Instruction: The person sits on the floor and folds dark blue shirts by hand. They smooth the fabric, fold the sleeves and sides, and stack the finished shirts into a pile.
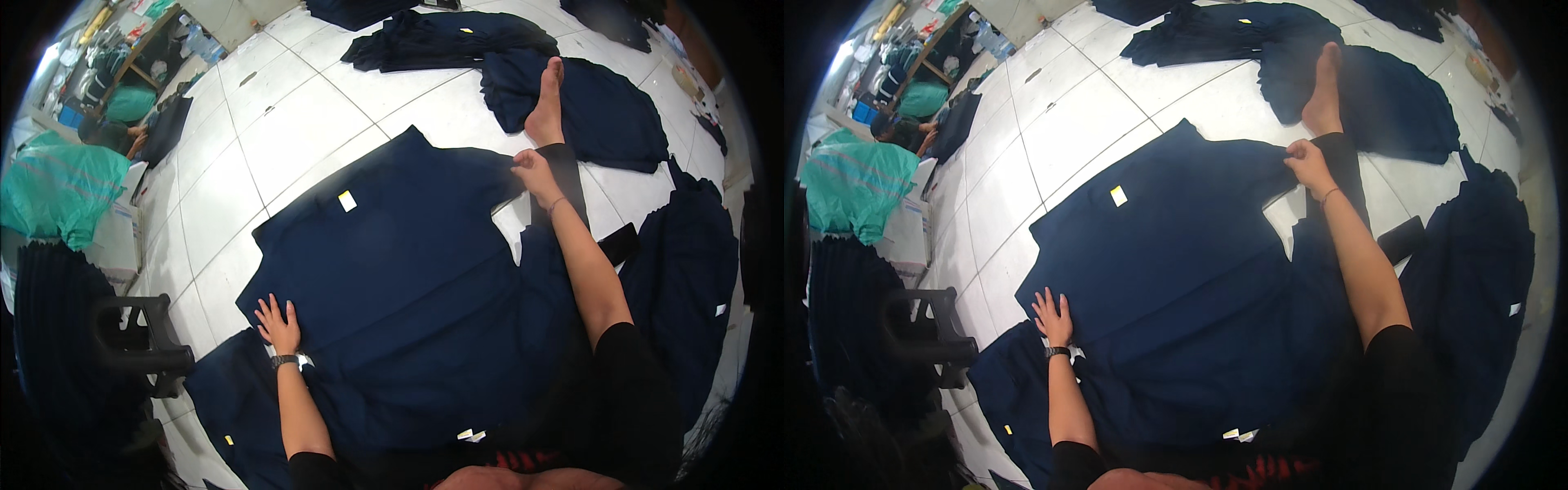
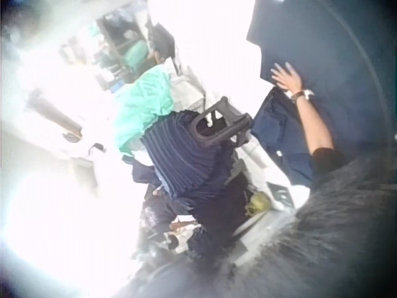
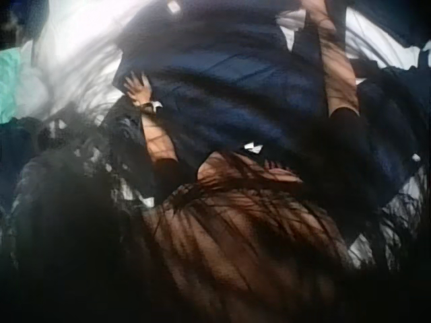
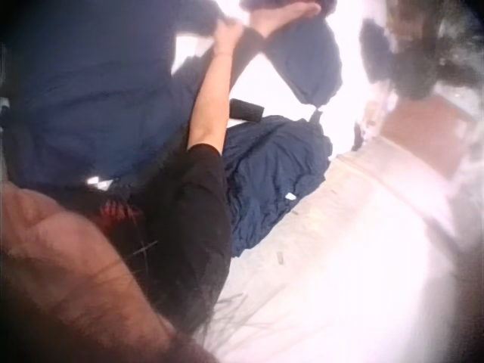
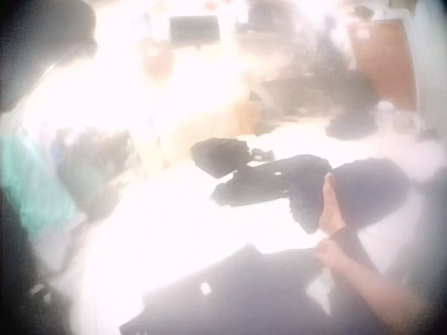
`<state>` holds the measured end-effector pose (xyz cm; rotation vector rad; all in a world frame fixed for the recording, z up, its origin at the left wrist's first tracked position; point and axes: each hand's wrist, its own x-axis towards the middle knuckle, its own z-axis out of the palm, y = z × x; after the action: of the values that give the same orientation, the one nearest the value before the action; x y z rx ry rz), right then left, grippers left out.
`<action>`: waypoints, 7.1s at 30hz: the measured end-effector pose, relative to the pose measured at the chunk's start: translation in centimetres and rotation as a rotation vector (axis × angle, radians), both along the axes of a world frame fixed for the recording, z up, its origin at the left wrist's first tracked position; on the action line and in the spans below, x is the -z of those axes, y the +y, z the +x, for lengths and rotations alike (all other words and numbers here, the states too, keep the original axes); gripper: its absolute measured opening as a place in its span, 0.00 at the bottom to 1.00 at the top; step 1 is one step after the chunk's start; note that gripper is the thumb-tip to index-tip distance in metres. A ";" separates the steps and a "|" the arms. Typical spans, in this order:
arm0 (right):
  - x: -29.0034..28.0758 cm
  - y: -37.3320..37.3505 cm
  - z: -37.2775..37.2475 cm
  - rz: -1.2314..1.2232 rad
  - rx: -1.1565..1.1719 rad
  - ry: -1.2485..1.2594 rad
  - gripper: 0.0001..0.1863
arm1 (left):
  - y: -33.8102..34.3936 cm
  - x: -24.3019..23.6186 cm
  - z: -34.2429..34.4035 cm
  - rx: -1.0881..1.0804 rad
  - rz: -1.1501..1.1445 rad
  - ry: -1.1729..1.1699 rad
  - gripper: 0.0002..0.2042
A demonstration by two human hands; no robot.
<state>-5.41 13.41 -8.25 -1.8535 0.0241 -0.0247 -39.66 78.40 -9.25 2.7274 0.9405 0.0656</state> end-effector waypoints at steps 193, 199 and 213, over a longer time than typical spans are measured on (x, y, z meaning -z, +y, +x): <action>-3.4 6.6 -20.2 -0.923 -0.304 -0.179 0.16 | -9.3 -7.3 -8.5 0.153 -0.153 0.196 0.21; -1.9 6.0 -19.4 -0.828 -0.269 -0.231 0.15 | -6.5 -5.2 -8.6 0.015 -0.279 0.243 0.27; -3.4 7.3 -20.1 -0.891 -0.294 -0.233 0.13 | -4.3 -4.5 -9.7 -0.255 -0.272 0.097 0.18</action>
<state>-25.55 20.70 -4.88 -2.7106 -0.4930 -0.0523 -49.33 74.06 -4.77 2.3696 1.2227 -0.1397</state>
